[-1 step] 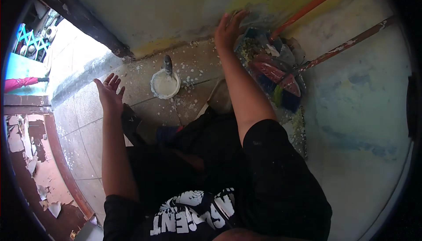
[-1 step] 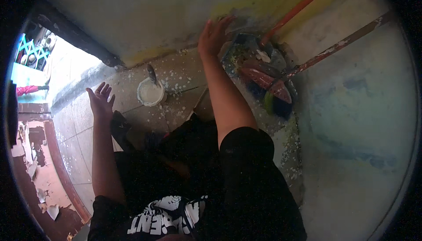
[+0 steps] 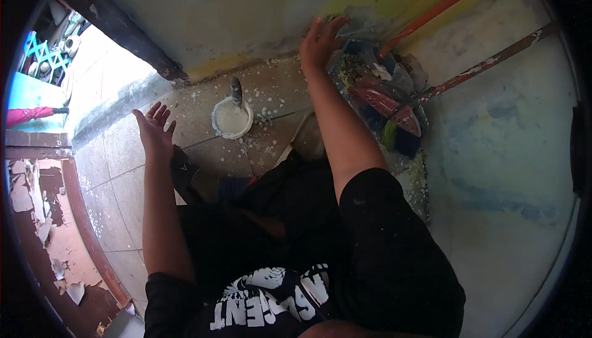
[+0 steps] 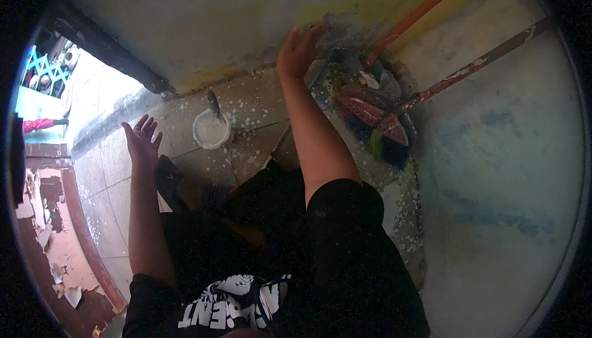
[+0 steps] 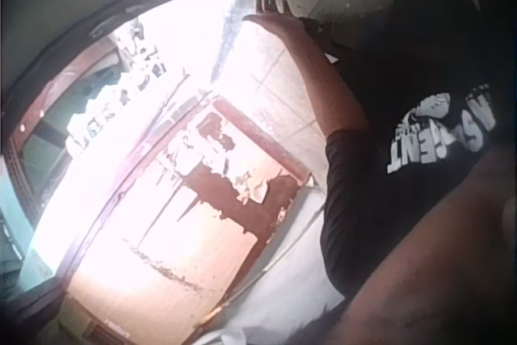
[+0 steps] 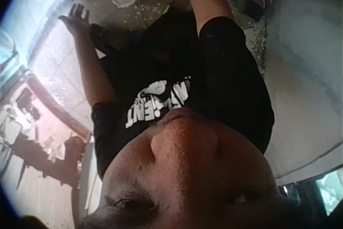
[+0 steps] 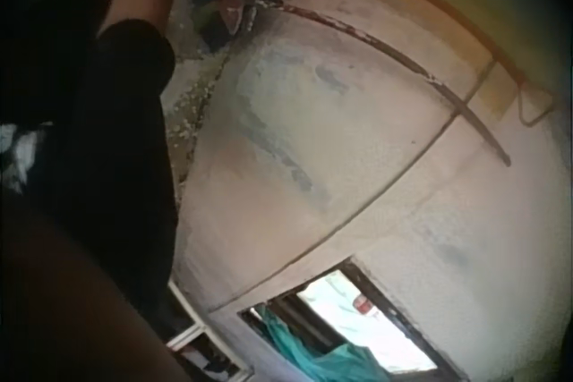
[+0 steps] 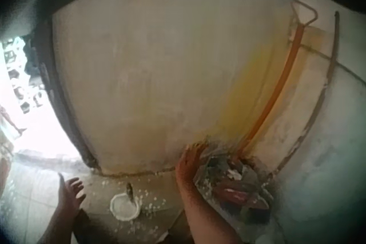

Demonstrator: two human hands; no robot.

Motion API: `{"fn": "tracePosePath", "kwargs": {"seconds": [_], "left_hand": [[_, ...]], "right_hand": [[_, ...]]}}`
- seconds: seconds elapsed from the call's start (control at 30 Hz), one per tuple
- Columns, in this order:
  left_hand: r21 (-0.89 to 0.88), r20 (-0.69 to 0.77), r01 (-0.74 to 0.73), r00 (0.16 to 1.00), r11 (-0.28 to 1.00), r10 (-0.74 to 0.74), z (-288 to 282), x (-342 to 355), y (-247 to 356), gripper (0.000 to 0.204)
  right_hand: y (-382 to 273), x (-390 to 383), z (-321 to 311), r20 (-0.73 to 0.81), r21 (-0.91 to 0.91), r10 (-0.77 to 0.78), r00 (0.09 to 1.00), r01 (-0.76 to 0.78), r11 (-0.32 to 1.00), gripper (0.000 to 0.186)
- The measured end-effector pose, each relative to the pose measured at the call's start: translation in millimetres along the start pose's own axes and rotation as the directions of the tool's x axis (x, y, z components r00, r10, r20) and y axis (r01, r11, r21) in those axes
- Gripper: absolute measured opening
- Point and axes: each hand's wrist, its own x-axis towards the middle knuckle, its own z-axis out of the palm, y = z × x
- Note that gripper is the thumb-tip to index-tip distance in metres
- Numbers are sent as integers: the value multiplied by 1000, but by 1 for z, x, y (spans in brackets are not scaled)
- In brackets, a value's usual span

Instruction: Patching a damaged wall using plaster and a putty knife.

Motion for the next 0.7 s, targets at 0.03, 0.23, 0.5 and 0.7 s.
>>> {"fn": "tracePosePath", "kwargs": {"seconds": [0.03,0.23,0.5,0.7], "left_hand": [[-4,0,-1,1000,1000,1,1,-1,-1,85],[18,-34,-15,999,1000,16,-6,-1,-1,83],[31,-38,-8,999,999,10,-2,2,-6,76],[34,1,-17,1000,999,17,-7,0,-2,75]], "right_hand": [[0,0,1,0,1,-4,1000,4,1000,74],[-7,-9,-1,-41,269,186,982,-168,948,56],[33,33,-15,26,636,734,679,-578,511,31],[28,13,-17,316,814,693,648,-561,154,40]]}}
